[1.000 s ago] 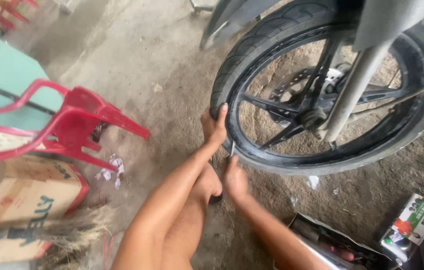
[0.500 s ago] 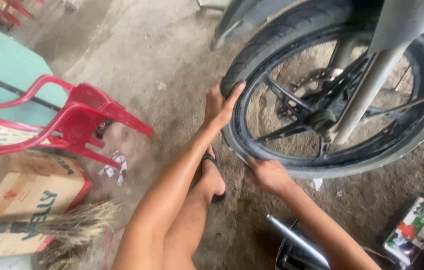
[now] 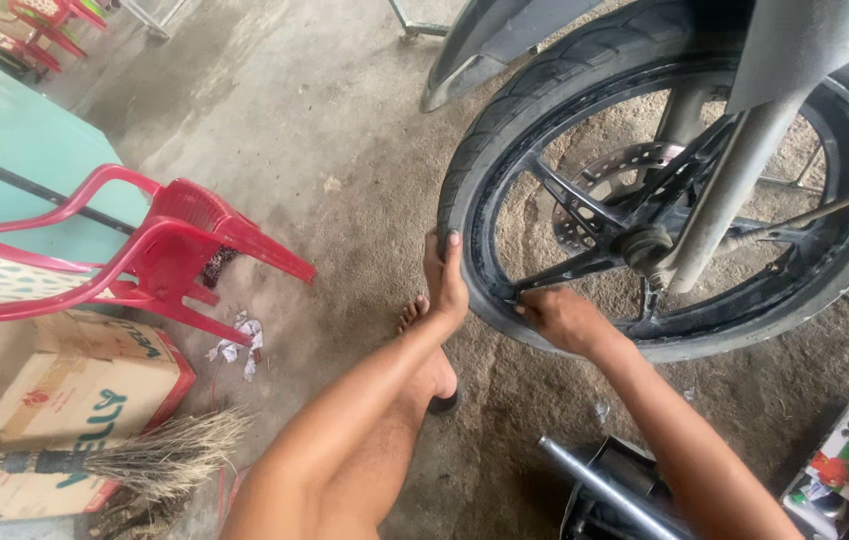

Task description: The person sits on the floor and uses a tire lever to pry the bead of a motorcycle tire away from the rim. They work around the circumference of the wheel, manipulating the tire with the tool and their hands to loosen the fit.

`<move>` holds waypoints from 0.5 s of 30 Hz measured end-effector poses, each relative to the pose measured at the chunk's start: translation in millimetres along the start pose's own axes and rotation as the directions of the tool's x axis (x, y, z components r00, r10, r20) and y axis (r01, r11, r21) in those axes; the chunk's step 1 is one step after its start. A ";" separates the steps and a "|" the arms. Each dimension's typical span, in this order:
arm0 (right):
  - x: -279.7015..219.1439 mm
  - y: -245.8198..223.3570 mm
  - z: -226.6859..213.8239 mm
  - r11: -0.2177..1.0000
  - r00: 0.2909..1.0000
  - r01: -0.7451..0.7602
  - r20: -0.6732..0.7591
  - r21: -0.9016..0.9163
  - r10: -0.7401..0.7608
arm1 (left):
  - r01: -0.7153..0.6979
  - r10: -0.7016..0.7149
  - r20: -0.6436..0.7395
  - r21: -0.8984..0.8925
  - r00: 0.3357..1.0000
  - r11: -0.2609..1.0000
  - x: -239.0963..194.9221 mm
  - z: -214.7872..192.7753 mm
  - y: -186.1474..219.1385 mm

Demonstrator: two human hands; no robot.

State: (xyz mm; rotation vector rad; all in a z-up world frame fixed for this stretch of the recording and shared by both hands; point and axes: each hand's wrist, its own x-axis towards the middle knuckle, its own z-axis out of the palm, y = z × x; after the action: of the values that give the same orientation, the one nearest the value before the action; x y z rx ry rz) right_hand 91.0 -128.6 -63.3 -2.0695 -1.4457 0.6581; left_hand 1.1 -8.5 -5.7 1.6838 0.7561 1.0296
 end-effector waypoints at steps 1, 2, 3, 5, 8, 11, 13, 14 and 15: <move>0.7 -4.2 -6.5 1.000 1.000 -0.001 -0.001 0.000 0.001 | 0.000 0.000 0.001 -0.001 1.000 1.000 -0.6 0.7 1.1; 2.1 -8.8 -13.5 0.999 1.000 0.024 0.013 -0.031 -0.023 | 0.008 -0.008 -0.011 0.012 1.000 1.000 -0.7 1.0 2.5; 3.7 -13.4 -20.3 0.997 0.998 0.049 0.028 -0.062 -0.047 | 0.015 -0.015 -0.024 0.024 1.000 1.000 -0.6 1.2 3.7; 6.8 -13.2 -21.8 0.998 0.997 0.059 0.053 -0.025 -0.058 | 0.012 -0.009 -0.042 0.055 0.999 0.998 -1.2 1.9 10.1; 13.2 -13.9 -23.9 0.997 0.992 0.075 0.097 0.002 -0.075 | -0.030 0.036 -0.052 0.117 0.998 0.993 0.2 3.9 22.2; 9.3 -32.1 -29.6 0.999 0.984 0.005 0.180 -0.035 0.001 | -0.077 0.087 -0.058 0.158 0.994 0.984 0.4 4.1 22.0; 4.0 -32.9 -45.4 0.994 0.971 -0.076 0.223 -0.073 0.090 | -0.101 0.112 -0.063 0.159 0.992 0.982 6.0 5.4 13.6; 0.4 -27.1 -54.1 0.994 0.961 -0.056 0.275 0.095 0.028 | -0.090 0.102 -0.068 0.161 0.993 0.983 8.0 2.1 6.6; -3.0 -21.2 -62.4 0.964 0.948 -0.044 0.315 0.261 -0.042 | -0.079 0.092 -0.073 0.162 0.993 0.984 9.8 -1.3 -0.7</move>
State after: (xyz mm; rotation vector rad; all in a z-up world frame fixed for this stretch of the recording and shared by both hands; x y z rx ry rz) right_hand 116.3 -134.2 -2.6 -1.8136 -1.4317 1.1647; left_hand 4.3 0.6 -3.5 1.8334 0.8431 1.1267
